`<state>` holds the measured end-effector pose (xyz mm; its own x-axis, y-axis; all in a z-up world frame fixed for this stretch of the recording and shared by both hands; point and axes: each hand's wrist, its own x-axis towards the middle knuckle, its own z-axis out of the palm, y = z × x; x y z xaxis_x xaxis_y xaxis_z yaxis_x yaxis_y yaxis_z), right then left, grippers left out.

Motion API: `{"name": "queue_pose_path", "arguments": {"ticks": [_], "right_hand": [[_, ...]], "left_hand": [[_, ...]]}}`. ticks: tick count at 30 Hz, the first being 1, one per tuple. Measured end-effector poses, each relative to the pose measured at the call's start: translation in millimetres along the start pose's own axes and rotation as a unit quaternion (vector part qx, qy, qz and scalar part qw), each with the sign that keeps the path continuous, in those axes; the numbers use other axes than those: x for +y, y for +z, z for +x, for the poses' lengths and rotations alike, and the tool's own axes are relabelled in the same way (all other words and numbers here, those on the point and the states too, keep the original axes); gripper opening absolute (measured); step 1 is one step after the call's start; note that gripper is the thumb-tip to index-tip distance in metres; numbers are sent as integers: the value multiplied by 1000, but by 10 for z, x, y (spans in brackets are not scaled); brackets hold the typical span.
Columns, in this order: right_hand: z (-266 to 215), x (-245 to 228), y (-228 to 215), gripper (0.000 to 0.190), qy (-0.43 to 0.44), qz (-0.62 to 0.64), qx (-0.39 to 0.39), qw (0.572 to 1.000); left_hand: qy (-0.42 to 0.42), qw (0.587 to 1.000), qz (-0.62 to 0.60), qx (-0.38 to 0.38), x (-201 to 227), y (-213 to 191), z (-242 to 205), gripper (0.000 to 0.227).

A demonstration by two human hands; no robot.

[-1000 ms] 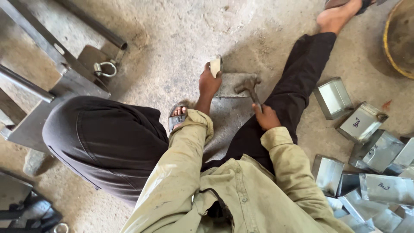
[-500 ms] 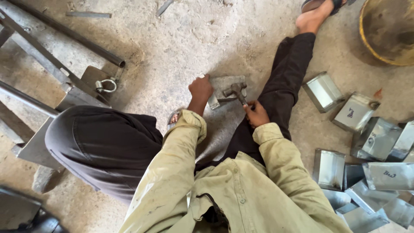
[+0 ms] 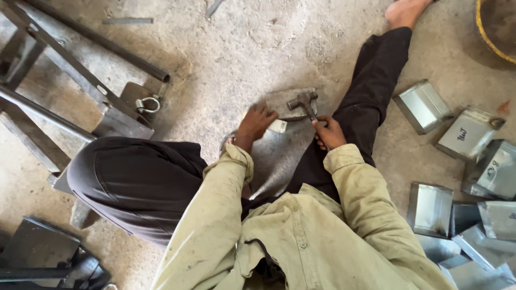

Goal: The person sits on the floor and uses a hammer to strike a small metal block placed on a larger metal anvil. They repeatedly hit the block, adjusting its position with their left hand while striking with their right hand. Several similar metal blocks are scattered on the floor nearby.

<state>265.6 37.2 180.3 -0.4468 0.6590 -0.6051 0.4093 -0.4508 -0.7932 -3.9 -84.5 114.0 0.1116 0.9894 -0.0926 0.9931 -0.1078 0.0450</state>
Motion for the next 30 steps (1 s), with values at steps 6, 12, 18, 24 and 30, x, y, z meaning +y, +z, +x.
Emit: {"name": "queue_pose_path", "arguments": {"ticks": [6,12,18,24,30], "right_hand": [[-59,-75,-90,47,24,14,-18,999],[45,93,-126,50,14,94,-10,995],[207,304,-288,50,-47,151,-32,987],[-111,291,-108,55,-138,51,156,977],[-999,-127,205,68,-301,69,153,939]], "left_hand": [[-164,961,-190,-118,321,-494,81,60],[-197,877,-425,-107,-91,-998,364,58],[-217,732,-587,268,-53,-714,664,45],[-277,649,-610,360,492,148,1011,57],[-311,681,-549,371,496,283,1126,59]]}}
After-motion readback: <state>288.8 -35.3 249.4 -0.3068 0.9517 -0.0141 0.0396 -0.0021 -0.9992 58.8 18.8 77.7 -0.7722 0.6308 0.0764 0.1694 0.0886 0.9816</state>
